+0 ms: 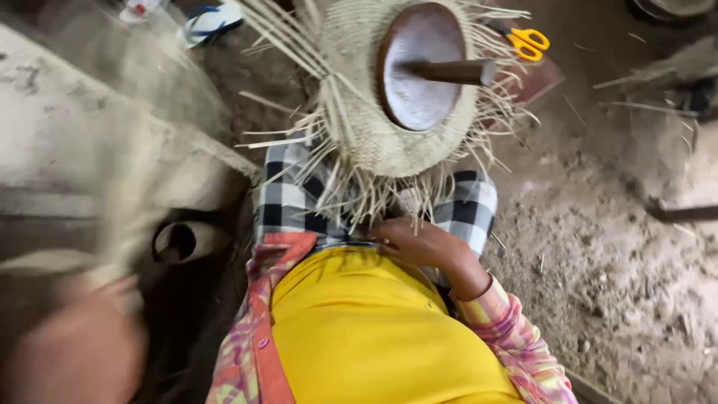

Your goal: Weaving straw fibers to create or finish the brim of a hat using a wooden form.

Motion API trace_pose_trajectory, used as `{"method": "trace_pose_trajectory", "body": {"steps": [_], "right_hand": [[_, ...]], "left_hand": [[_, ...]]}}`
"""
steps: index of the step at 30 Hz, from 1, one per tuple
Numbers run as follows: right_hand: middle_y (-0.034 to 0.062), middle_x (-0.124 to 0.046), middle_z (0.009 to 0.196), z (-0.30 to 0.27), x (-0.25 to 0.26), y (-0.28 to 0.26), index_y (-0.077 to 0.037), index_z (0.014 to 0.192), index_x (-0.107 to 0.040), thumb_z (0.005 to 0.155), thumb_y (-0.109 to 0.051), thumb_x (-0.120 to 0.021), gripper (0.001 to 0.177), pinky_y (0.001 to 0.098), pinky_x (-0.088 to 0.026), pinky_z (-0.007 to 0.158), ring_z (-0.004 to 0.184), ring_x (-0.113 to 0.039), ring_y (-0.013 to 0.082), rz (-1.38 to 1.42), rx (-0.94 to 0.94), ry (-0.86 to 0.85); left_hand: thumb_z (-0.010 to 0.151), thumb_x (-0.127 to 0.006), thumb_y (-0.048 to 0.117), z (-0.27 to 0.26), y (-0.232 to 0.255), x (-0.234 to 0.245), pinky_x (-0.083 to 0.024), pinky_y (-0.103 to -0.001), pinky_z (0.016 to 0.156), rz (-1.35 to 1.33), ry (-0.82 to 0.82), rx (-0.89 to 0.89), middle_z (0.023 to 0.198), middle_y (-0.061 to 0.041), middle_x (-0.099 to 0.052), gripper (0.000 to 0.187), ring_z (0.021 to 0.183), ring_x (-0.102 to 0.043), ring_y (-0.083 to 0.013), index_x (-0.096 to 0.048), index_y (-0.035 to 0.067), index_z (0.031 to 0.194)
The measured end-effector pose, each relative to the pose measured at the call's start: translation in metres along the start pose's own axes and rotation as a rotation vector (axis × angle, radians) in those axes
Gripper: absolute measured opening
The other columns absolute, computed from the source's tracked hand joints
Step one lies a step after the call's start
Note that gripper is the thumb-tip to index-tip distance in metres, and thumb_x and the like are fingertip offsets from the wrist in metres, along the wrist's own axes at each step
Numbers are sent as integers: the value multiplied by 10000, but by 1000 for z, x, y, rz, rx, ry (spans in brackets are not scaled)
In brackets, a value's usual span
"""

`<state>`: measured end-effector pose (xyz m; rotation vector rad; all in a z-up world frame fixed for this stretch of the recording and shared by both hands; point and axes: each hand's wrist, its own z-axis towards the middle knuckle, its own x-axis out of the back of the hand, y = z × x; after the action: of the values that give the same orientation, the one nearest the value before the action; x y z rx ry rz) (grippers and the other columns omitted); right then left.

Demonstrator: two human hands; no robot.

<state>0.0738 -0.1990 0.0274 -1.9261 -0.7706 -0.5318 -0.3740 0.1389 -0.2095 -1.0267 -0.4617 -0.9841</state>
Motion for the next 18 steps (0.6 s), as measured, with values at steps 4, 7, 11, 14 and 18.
{"method": "trace_pose_trajectory", "body": {"steps": [4, 7, 11, 14, 18], "right_hand": [[202, -723, 1039, 5, -3, -4, -35, 1129, -695, 999, -232, -559, 273, 513, -553, 912, 1031, -695, 414, 4, 17, -83], [228, -716, 1037, 2, -7, 2, -33, 1134, -698, 985, -216, -553, 277, 541, -541, 929, 1042, -686, 436, 0, 34, -68], [207, -694, 991, -23, 2, 2, -68, 1071, -698, 970, -236, -580, 229, 534, -556, 878, 975, -679, 443, 55, 162, -102], [312, -653, 1028, -74, 77, -50, 89, 1183, -634, 1040, -176, -508, 326, 563, -583, 722, 883, -655, 534, 209, 606, 38], [200, -739, 1026, -90, 90, -11, 30, 1165, -722, 953, -156, -581, 315, 444, -630, 771, 897, -764, 338, 364, 683, 342]], "left_hand": [[1082, -370, 438, 24, -2, 212, -511, -349, 449, -248, -192, -1007, 497, -8, -600, 389, 521, -695, -187, -576, 108, 1059], [1038, -379, 448, -44, 61, 91, -563, -325, 499, -552, -442, -887, 547, 37, -652, 292, 603, -753, -193, -564, 241, 947], [978, -450, 352, -3, 86, 99, -539, -338, 549, -749, -405, -959, 587, 33, -652, 276, 642, -731, -234, -645, 233, 823], [950, -504, 248, 72, 93, 175, -545, -455, 637, -882, -452, -1091, 658, -88, -701, 255, 715, -733, -337, -708, 148, 835], [921, -559, 145, 97, 80, 309, -553, -572, 725, -1014, -504, -1206, 728, -208, -752, 241, 788, -736, -441, -773, 64, 847]]}}
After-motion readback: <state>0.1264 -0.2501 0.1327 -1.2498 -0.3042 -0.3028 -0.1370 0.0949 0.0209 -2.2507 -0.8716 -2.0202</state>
